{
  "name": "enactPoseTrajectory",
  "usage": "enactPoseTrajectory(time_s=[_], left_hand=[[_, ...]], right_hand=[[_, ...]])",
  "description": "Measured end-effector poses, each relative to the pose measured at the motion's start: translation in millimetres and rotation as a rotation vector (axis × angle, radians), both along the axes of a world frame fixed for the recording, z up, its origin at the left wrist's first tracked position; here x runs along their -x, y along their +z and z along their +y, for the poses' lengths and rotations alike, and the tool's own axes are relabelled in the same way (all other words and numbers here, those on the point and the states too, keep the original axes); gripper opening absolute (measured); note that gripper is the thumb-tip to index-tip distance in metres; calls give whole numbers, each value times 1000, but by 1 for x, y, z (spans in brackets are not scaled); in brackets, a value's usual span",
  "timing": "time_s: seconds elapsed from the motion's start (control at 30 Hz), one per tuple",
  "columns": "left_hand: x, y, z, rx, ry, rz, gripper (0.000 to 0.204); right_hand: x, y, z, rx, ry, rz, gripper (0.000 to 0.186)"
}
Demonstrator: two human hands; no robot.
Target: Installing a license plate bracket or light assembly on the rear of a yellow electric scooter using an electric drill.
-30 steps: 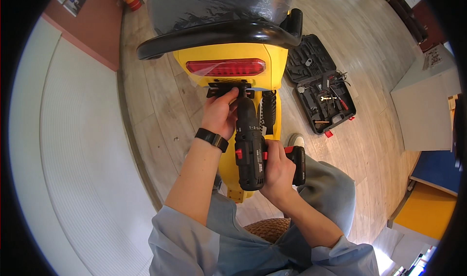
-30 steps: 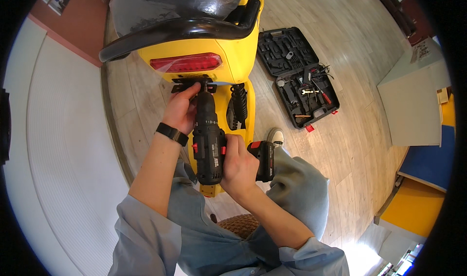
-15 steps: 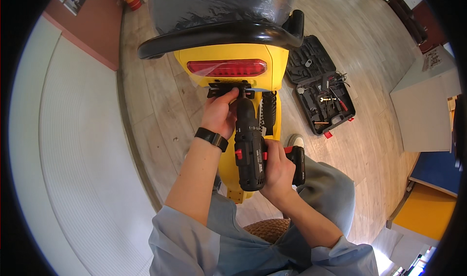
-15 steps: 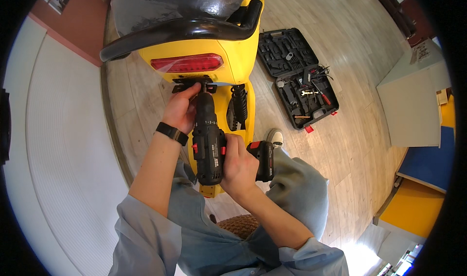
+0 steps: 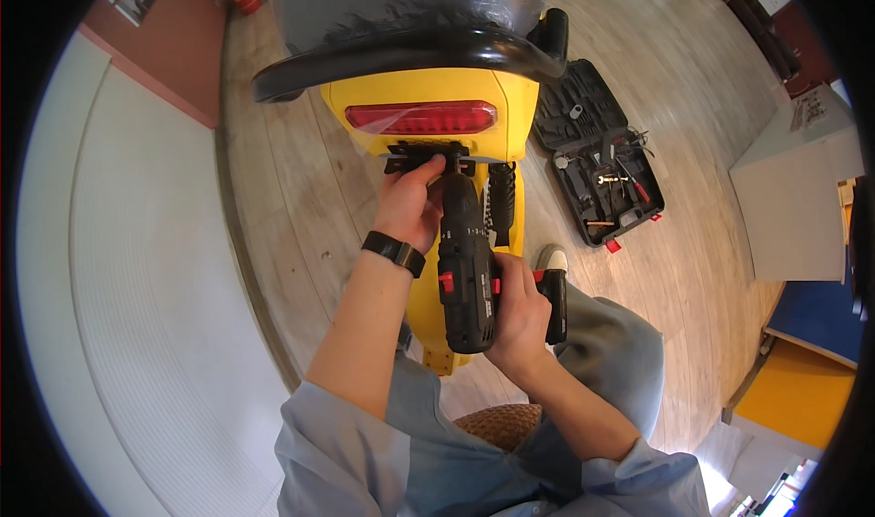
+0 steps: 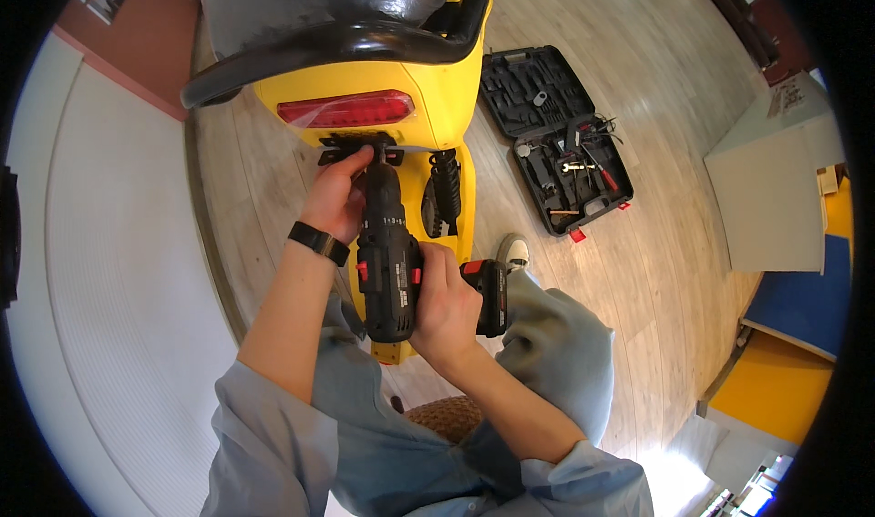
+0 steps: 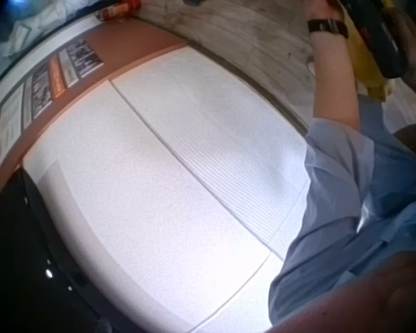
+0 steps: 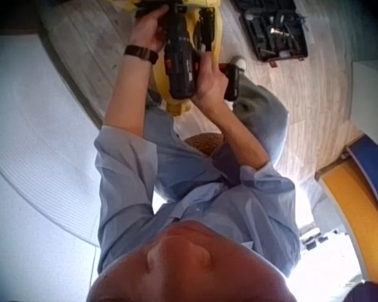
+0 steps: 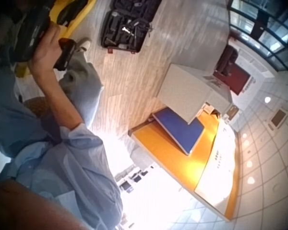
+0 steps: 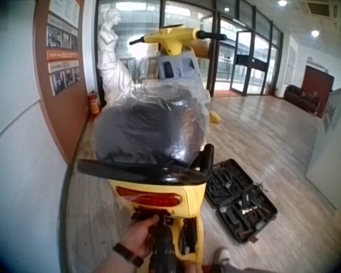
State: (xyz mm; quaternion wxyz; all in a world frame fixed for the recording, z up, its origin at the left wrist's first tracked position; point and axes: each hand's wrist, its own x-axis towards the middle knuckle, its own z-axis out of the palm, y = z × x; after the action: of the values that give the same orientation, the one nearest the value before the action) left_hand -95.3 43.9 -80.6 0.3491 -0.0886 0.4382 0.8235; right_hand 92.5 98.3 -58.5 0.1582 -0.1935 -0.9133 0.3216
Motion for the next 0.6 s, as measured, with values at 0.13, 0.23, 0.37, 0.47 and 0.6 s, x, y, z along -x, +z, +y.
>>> enactPoseTrajectory(time_s=[0.13, 0.23, 0.37, 0.47, 0.6], left_hand=[[5, -4, 0, 16, -10, -36, 17], [6, -6, -1, 19, -23, -38, 18], [6, -7, 0, 24, -40, -55, 18], [7, -9, -2, 28, -38, -56, 18], [7, -11, -1, 13, -8, -53, 18]], right_hand=[[3, 6, 1, -1, -21, 111, 61], [-2, -2, 2, -1, -13, 187, 56], [-5, -12, 4, -63, 18, 294, 50], [-4, -7, 5, -166, 37, 289, 50], [-3, -6, 2, -133, 24, 284, 48]])
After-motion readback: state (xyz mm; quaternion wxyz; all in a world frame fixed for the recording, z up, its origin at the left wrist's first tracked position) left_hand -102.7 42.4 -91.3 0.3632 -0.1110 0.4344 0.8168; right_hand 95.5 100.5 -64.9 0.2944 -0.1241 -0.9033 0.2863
